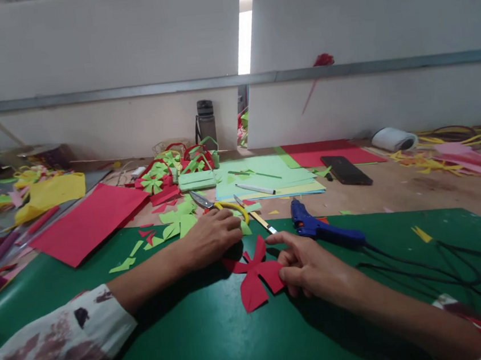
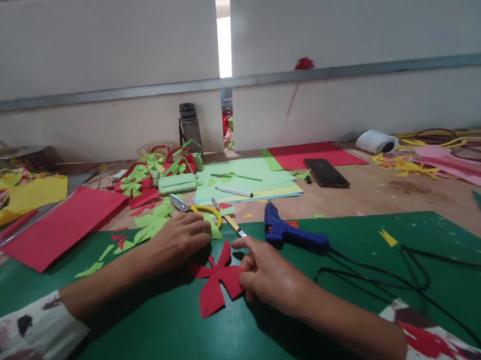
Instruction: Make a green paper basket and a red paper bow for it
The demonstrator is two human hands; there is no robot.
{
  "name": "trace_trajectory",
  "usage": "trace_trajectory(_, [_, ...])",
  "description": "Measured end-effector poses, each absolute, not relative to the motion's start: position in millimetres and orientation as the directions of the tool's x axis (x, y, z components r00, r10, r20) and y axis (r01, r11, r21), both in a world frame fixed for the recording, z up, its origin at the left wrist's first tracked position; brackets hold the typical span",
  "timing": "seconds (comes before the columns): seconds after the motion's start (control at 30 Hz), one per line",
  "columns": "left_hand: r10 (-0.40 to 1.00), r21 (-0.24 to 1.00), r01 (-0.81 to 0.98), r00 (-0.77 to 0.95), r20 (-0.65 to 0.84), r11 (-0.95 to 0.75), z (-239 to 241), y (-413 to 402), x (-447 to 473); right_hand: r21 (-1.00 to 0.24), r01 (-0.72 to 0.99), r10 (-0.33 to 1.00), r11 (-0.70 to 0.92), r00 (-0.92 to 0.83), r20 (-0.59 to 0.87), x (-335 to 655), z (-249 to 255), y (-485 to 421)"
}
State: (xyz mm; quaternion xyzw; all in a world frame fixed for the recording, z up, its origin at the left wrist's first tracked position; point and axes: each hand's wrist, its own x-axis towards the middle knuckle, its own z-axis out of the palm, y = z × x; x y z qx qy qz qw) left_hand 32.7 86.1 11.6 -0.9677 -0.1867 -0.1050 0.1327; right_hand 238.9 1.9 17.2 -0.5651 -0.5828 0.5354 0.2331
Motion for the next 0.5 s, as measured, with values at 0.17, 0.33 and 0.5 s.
trace_trajectory(0.17, [0.413,-0.165,0.462,0.872,0.261,-0.871,14,89,1,-0.877,0.426,0.898,-0.224,-0.258,-0.355,240,20,3])
trace_trajectory(0.33, [0.557,-0.310,0.632,0.774,0.302,-0.710,21,84,-25,-0.832,0.521,0.881,-0.193,-0.282,-0.381,238,28,0])
trace_trajectory(0.5, [0.491,-0.205,0.638,0.725,0.483,-0.742,23,41,-22,-0.786,0.599,0.859,-0.152,-0.313,-0.405,238,28,-6])
